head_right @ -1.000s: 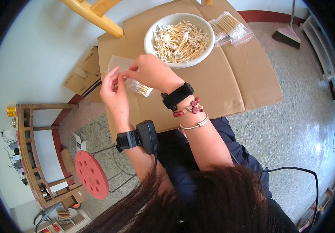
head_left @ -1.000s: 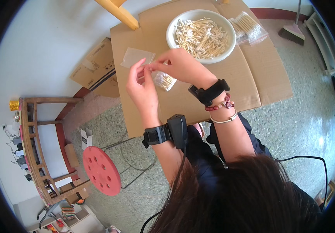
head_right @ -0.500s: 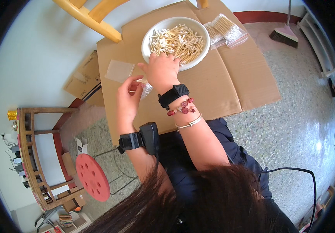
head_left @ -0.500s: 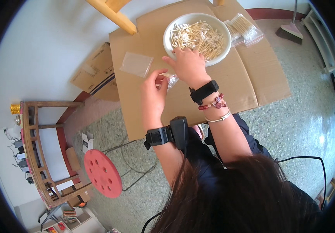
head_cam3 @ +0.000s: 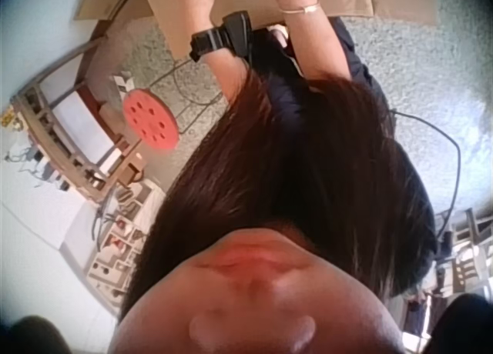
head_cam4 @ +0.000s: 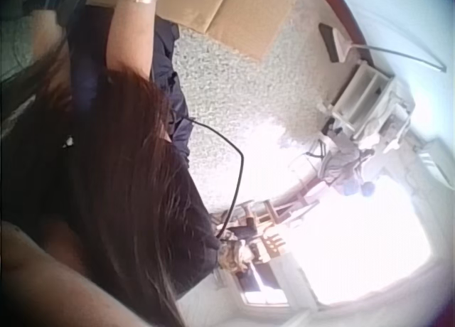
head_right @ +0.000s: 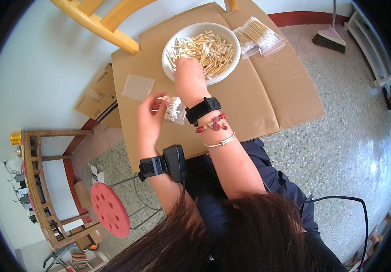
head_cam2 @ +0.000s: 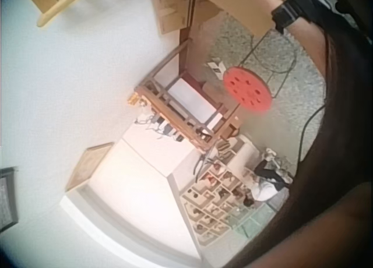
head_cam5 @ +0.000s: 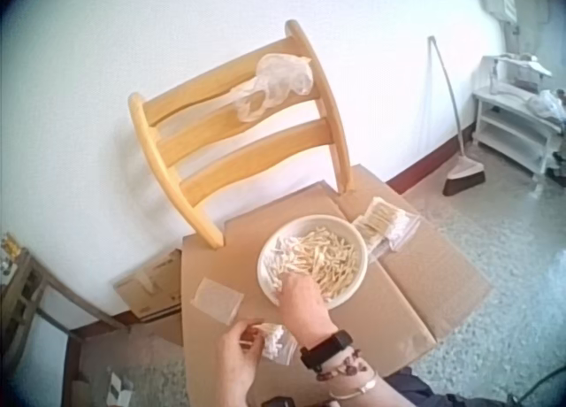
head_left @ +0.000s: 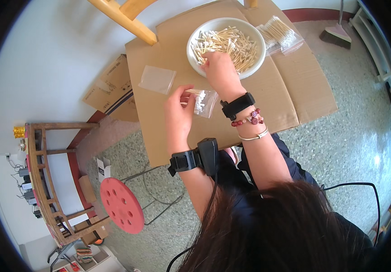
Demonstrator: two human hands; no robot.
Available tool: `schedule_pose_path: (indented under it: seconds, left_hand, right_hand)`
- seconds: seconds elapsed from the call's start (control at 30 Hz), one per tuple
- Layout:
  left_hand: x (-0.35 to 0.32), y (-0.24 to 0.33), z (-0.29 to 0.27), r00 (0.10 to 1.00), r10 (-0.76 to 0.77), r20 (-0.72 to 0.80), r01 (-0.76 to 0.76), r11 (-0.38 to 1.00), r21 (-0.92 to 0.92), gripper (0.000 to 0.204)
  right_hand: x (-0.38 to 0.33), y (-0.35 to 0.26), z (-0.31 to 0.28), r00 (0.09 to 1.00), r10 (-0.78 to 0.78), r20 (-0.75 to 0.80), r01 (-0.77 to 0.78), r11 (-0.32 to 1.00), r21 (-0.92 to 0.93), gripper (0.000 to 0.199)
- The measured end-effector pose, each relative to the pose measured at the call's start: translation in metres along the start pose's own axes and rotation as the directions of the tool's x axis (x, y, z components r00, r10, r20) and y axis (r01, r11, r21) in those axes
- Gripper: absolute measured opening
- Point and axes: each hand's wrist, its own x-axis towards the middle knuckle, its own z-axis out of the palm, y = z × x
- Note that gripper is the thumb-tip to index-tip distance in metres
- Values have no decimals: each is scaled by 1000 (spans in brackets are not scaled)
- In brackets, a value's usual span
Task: Packing several cotton swabs into small plastic zip-top bags.
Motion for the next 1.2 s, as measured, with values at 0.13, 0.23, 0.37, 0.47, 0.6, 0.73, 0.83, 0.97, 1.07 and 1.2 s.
schedule_pose_path:
  seconds: [0.13,0.23,0.37,0.47,0.6,0.73,0.83,0.97,1.07,1.2]
  left_hand:
    - [0,0,1,1000,-1,-4,1,1000,14,23]
    - [-1,2,1,1000,-9,5,9,1000,21,23]
    - [-1,2,2,1000,-17,14,18,1000,-12,23]
    - [-1,0,1,1000,-18,-10,18,1000,-19,21]
    - [-2,7,-2,998,-11,-58,11,1000,0,21]
    - [-1,9,-2,990,24,-136,-37,995,-95,22]
    - [-1,20,-1,964,16,-265,-47,993,-109,23]
    - [1,20,-2,866,116,-487,-219,963,-159,22]
    - [2,21,-5,810,163,-564,-262,960,-98,22]
    - [5,19,-12,818,98,-567,-293,919,-263,21]
  right_hand:
    - [-1,-3,-9,991,-10,-131,22,996,91,26]
    - [0,-13,-25,994,31,-109,-22,996,89,38]
    - [4,-15,-20,944,-108,-313,163,974,157,47]
    - [7,-21,-19,953,0,-302,161,845,510,44]
    - [8,-24,-24,996,-54,68,-42,375,926,42]
    - [3,-36,-27,967,-127,221,-223,-5,975,47]
    - [-2,-42,-24,966,-100,236,-233,41,972,48]
    - [-1,-39,-20,958,-169,232,-220,87,972,50]
    - [-1,-42,-18,947,-217,235,-195,191,962,48]
    - [-6,-52,-10,921,-284,268,-66,564,823,41]
